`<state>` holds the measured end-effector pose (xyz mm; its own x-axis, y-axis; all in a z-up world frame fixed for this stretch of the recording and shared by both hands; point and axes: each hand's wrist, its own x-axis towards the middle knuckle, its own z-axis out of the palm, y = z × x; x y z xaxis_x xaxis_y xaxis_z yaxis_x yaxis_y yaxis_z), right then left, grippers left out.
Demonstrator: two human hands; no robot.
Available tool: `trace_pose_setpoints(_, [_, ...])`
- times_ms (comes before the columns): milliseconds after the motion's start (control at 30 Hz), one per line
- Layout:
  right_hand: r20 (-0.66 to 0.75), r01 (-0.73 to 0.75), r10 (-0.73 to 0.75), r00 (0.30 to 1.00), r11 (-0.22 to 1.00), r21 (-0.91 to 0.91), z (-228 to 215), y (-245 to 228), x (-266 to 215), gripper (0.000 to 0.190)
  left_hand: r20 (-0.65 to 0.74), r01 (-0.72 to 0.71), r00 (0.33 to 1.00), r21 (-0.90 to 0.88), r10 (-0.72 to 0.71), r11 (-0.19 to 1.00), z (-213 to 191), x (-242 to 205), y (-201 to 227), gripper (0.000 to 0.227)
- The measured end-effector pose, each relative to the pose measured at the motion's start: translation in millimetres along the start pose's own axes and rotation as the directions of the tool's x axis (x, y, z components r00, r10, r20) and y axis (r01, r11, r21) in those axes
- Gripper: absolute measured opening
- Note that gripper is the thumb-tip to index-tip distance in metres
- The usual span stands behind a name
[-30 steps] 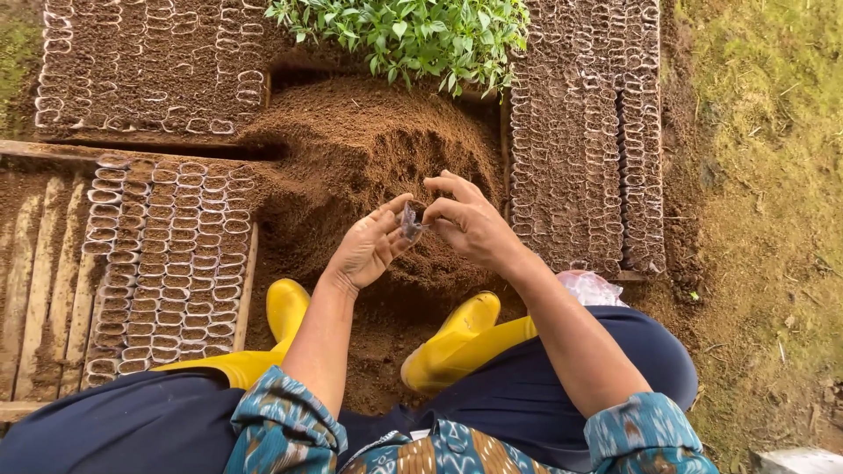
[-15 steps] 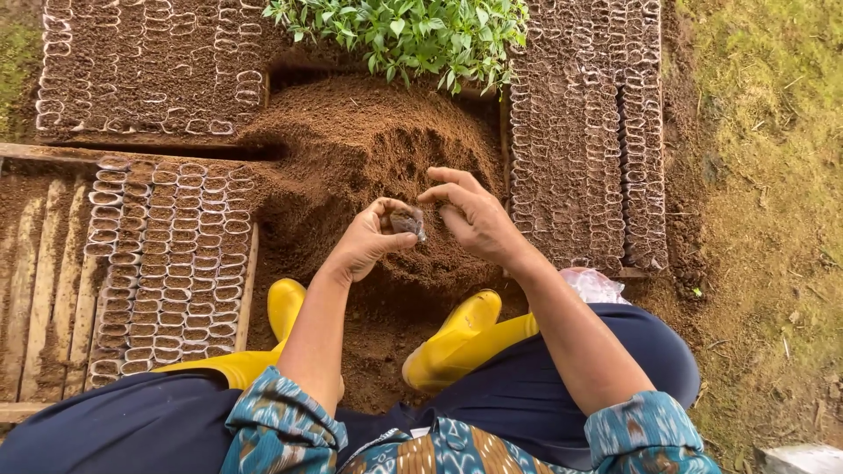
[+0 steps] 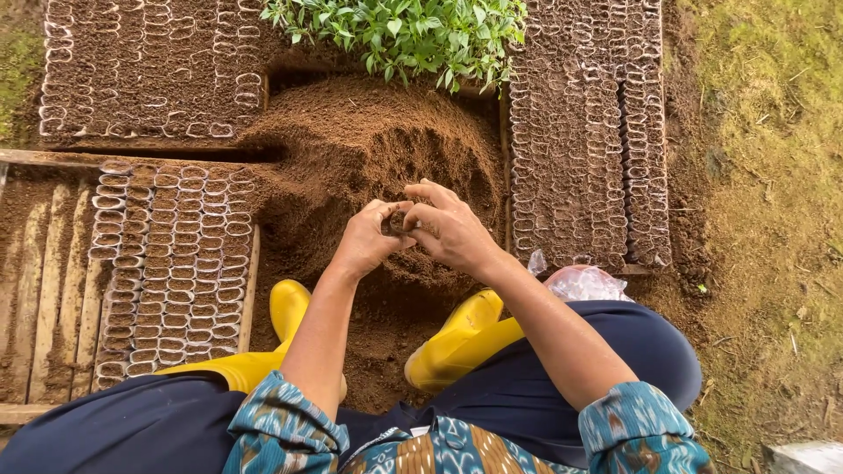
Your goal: Filling individual seedling starter tubes with soil from a pile by hand
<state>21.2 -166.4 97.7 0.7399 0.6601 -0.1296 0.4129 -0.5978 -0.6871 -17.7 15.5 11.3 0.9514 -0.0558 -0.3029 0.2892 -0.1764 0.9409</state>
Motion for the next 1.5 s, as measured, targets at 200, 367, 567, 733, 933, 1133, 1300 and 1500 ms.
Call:
trace_pose_setpoints(200, [0.016,0.032,-0.031,0.999,0.999,-0.038,-13,-15,-4,0.004,0.05,0.072,0.997,-0.242,-0.062,0.968,2,-9,-4,0.057])
trace_pose_setpoints(367, [-0.02,0.037,-0.036,0.999,0.996,0.076,-14,-14,-2,0.004,0.049,0.052,0.998,-0.3,-0.039,0.953,1,-13,13,0.057])
trace_pose_setpoints(567, [-0.114,-0.109,0.154,0.982,0.938,0.329,3,37,10,0.025,0.04,0.156,0.987,-0.438,-0.154,0.885,-2,-6,28,0.054])
trace_pose_setpoints(733, [0.056,-0.315,0.312,0.948,0.909,0.272,5,45,13,0.037,-0.009,0.164,0.983,-0.398,-0.183,0.902,-4,4,9,0.055])
trace_pose_setpoints(933, [0.294,-0.473,0.434,0.851,0.878,0.072,68,99,1,0.065,-0.095,0.204,0.964,-0.335,-0.248,0.92,5,13,-23,0.043])
trace_pose_setpoints(1133, [0.279,-0.377,0.428,0.86,0.9,-0.218,119,85,0,0.087,-0.106,0.219,0.955,-0.385,-0.278,0.897,15,13,-25,0.043])
trace_pose_setpoints(1300, [0.2,-0.255,0.341,0.919,0.898,-0.358,142,121,-4,0.064,-0.119,0.202,0.954,-0.426,-0.276,0.882,18,16,-41,0.045])
trace_pose_setpoints(1500, [0.109,-0.342,0.36,0.926,0.926,-0.16,160,178,-3,0.028,-0.158,0.054,0.981,-0.332,-0.112,0.942,11,7,-26,0.035])
